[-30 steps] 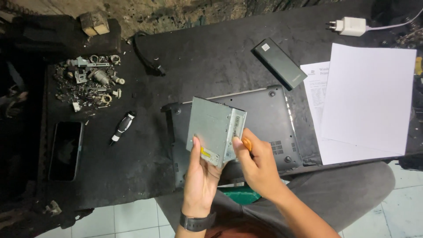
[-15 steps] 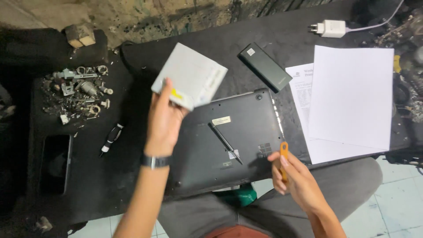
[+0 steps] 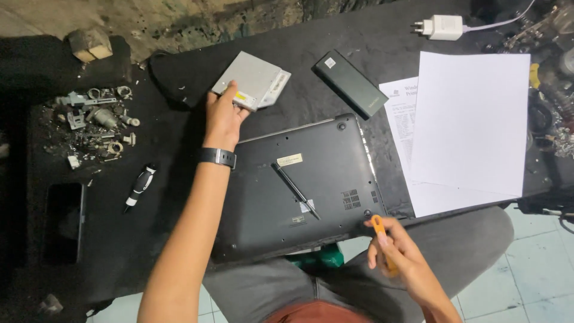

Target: Disassembling a laptop to remove the optical drive and battery using a screwdriver and a brush.

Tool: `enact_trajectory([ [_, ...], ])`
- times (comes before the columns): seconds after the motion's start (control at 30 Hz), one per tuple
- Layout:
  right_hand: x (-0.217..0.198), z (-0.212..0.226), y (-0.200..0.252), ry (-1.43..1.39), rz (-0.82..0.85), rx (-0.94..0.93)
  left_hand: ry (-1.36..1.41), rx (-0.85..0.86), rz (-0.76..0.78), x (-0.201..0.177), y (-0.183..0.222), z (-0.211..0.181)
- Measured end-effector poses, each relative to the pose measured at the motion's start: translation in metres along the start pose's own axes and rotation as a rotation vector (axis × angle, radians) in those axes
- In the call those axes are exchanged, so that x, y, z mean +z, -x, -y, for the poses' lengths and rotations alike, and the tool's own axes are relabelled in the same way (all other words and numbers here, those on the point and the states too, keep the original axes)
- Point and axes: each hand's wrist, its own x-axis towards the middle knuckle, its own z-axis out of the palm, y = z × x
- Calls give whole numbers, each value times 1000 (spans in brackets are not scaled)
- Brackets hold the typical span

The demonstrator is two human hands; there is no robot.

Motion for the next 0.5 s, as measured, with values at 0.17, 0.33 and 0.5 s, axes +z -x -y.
enact_trajectory([
  [0.17,-18,17,-8,115,-109,-247,-462,74,62,13,36,-29],
  [0.33,-8,76,-38,627,-416,-319,-1051,214,21,3,46,-44],
  [0.5,10,96,-60,821,-474,-410,-1175,222,52,-26,32,-30],
])
